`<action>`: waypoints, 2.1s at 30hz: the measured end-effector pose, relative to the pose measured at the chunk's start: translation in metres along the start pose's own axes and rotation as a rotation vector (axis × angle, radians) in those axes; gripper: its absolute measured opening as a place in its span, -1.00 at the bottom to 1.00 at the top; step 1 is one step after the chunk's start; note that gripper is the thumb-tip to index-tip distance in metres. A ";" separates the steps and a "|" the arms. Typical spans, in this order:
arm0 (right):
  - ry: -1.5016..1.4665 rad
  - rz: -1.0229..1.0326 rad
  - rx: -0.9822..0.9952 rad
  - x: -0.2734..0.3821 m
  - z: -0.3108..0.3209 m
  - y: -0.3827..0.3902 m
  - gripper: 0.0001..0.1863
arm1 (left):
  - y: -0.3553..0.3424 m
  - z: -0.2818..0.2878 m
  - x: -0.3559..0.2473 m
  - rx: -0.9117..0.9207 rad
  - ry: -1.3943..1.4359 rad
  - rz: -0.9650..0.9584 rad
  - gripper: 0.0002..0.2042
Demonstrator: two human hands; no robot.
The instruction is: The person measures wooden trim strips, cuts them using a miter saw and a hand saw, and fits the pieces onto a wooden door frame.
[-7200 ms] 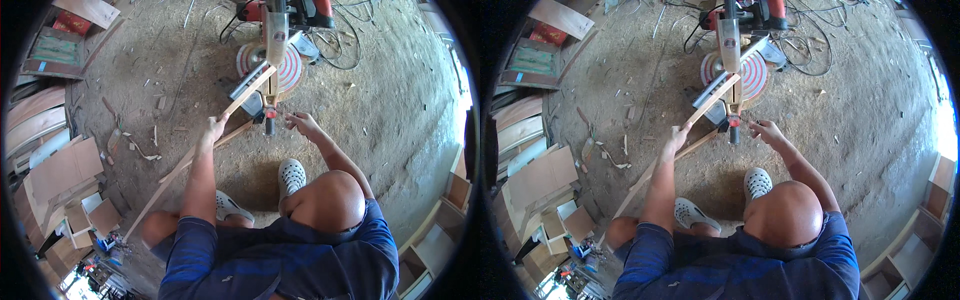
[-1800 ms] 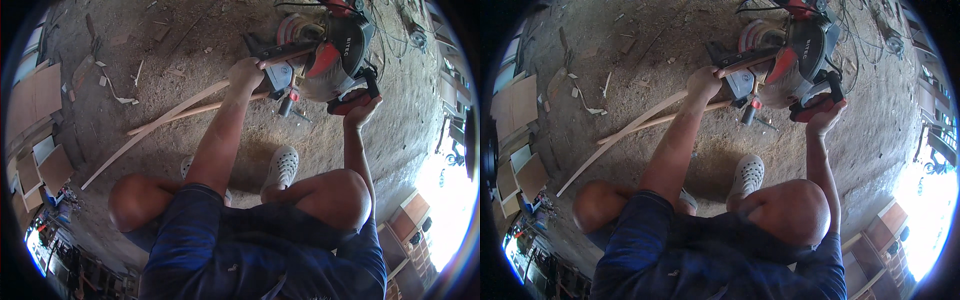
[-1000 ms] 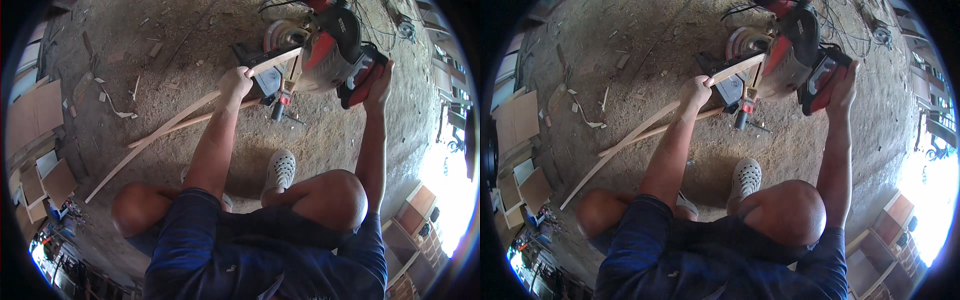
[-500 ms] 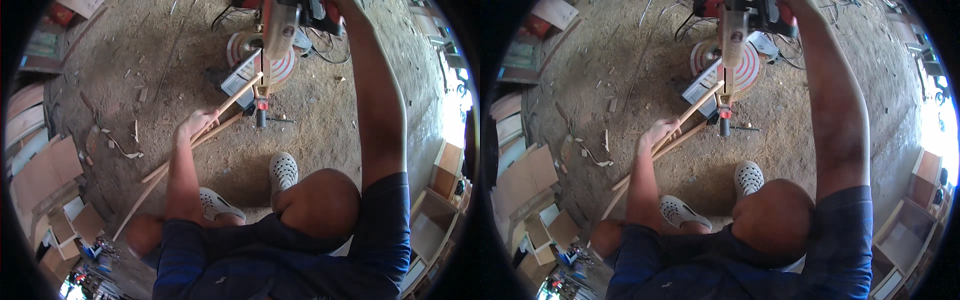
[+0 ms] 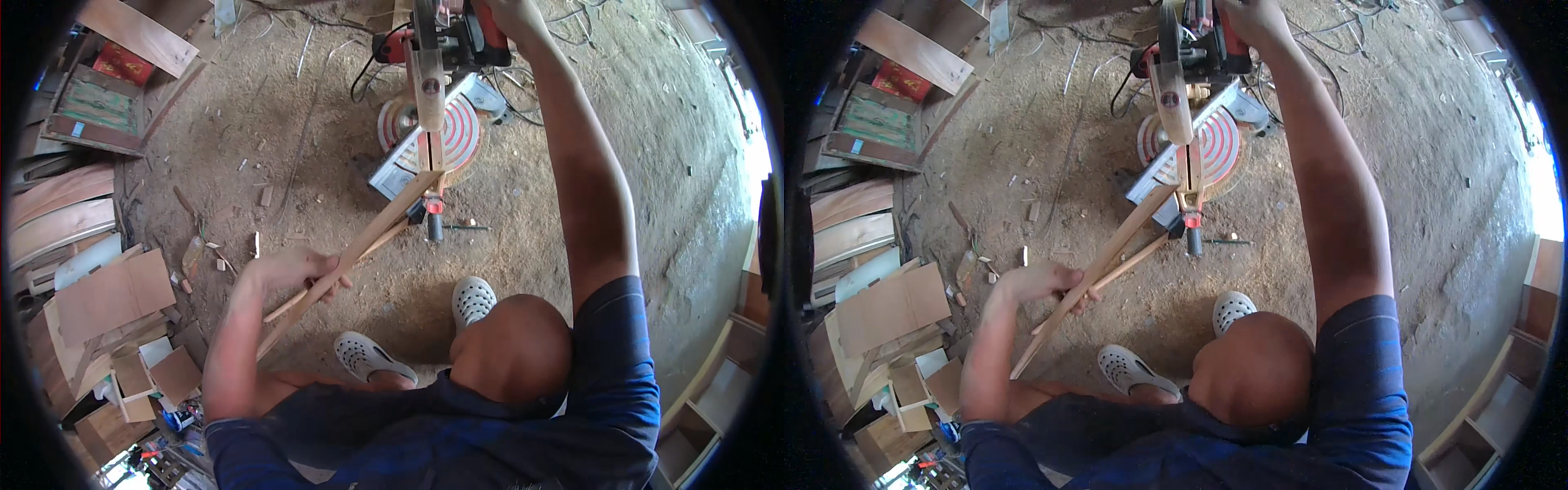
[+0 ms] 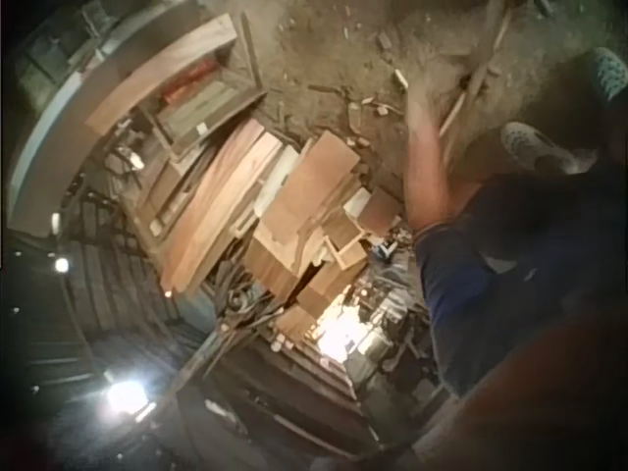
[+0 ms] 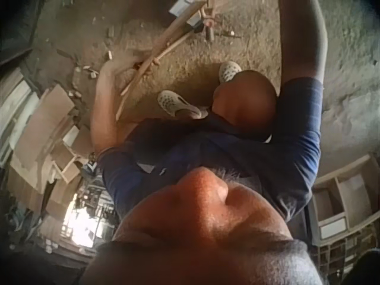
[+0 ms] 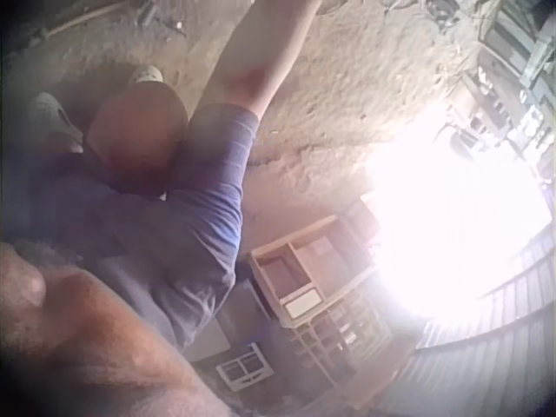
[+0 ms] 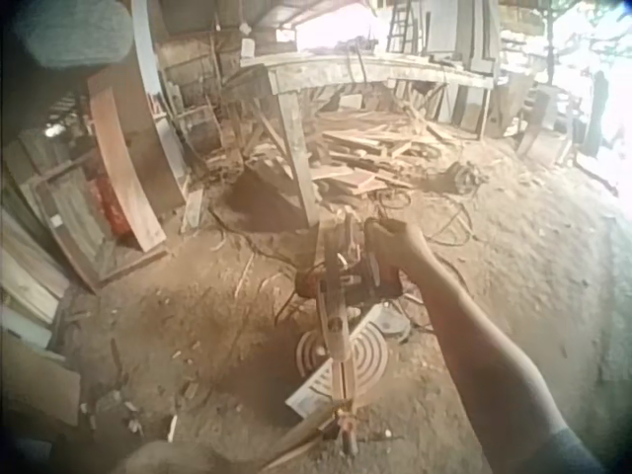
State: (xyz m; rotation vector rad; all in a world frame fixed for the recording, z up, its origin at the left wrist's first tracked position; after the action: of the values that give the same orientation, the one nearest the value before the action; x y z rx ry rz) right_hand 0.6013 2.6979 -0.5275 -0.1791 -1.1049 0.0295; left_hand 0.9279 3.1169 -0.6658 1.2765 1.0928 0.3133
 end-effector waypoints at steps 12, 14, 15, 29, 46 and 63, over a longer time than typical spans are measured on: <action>-0.195 0.578 0.661 0.080 0.022 0.234 -0.65 | 0.036 -0.032 -0.017 -0.119 -0.052 -0.106 -0.44; -0.204 0.519 0.729 0.055 0.002 0.253 -0.65 | 0.034 -0.034 -0.019 -0.130 -0.015 -0.098 -0.44; -0.311 0.311 0.761 0.028 -0.008 0.257 -0.68 | 0.028 -0.038 -0.023 -0.123 -0.090 -0.077 -0.45; -0.179 -0.598 0.628 -0.297 -0.041 0.409 -0.84 | -0.175 0.023 0.145 -0.899 -0.965 0.067 -0.68; -0.521 -0.528 0.667 -0.241 -0.069 0.388 -0.83 | -0.176 0.019 0.106 -0.364 -0.162 -0.088 -0.65; -0.564 -0.459 0.387 -0.217 -0.051 0.370 -0.67 | -0.188 -0.045 0.107 0.060 0.131 0.046 -0.46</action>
State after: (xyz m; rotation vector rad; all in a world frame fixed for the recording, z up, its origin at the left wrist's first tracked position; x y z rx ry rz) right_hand 0.5729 3.0317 -0.8010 0.4591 -1.6549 -0.1238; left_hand 0.8775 3.1600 -0.8767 1.3511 1.1927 0.4057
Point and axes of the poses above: each hand's wrist, its own y-axis away from the middle knuckle, its own z-axis out of the back of the hand, x = y × z, the point moved 9 cm from there along -y, towards the middle knuckle, and after that the axes turned 6 degrees about -x, right-handed, at the moved point
